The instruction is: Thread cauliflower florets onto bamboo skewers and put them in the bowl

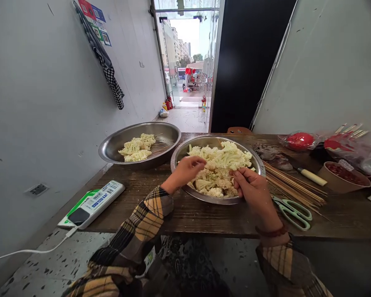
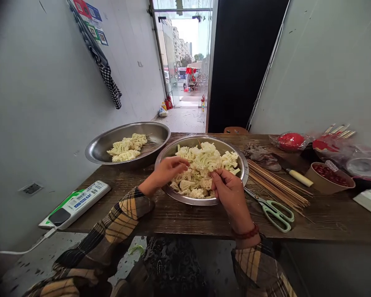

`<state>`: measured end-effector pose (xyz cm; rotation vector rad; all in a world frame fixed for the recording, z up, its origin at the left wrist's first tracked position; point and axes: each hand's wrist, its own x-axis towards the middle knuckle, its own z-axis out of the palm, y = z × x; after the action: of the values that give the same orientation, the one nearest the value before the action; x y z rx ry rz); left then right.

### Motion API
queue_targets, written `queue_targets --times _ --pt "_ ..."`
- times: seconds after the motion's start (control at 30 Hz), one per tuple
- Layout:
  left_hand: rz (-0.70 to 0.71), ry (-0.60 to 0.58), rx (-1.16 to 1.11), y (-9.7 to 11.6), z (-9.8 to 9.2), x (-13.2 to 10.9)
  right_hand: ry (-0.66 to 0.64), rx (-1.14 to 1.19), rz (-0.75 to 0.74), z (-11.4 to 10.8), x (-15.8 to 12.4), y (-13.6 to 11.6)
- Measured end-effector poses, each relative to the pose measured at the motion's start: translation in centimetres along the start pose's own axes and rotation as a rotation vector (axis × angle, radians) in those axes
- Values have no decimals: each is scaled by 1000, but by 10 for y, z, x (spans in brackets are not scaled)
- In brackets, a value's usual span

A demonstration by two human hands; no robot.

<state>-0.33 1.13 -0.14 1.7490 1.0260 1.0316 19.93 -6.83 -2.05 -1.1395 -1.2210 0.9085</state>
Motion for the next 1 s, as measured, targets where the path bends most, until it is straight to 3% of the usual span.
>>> queue_targets --times 0.1,0.17,0.3,0.43,0.63,0.8,1.0 --pt "-12 256 -168 -5 -13 5 39 17 -20 -1 0 1" --pt "-8 320 -109 -8 -26 9 45 12 -29 -1 0 1" --pt "54 183 425 -10 -45 16 53 -2 -52 -2 -1 0" --pt "170 3 927 -11 -46 21 51 2 -60 -2 -2 0" --pt "168 -131 1181 -13 -36 26 21 9 -49 -3 -2 2" --pt "156 -89 1079 -22 -41 35 10 38 -54 -4 -1 5" --pt "-10 47 375 -14 -54 31 -6 50 -66 -3 0 6"
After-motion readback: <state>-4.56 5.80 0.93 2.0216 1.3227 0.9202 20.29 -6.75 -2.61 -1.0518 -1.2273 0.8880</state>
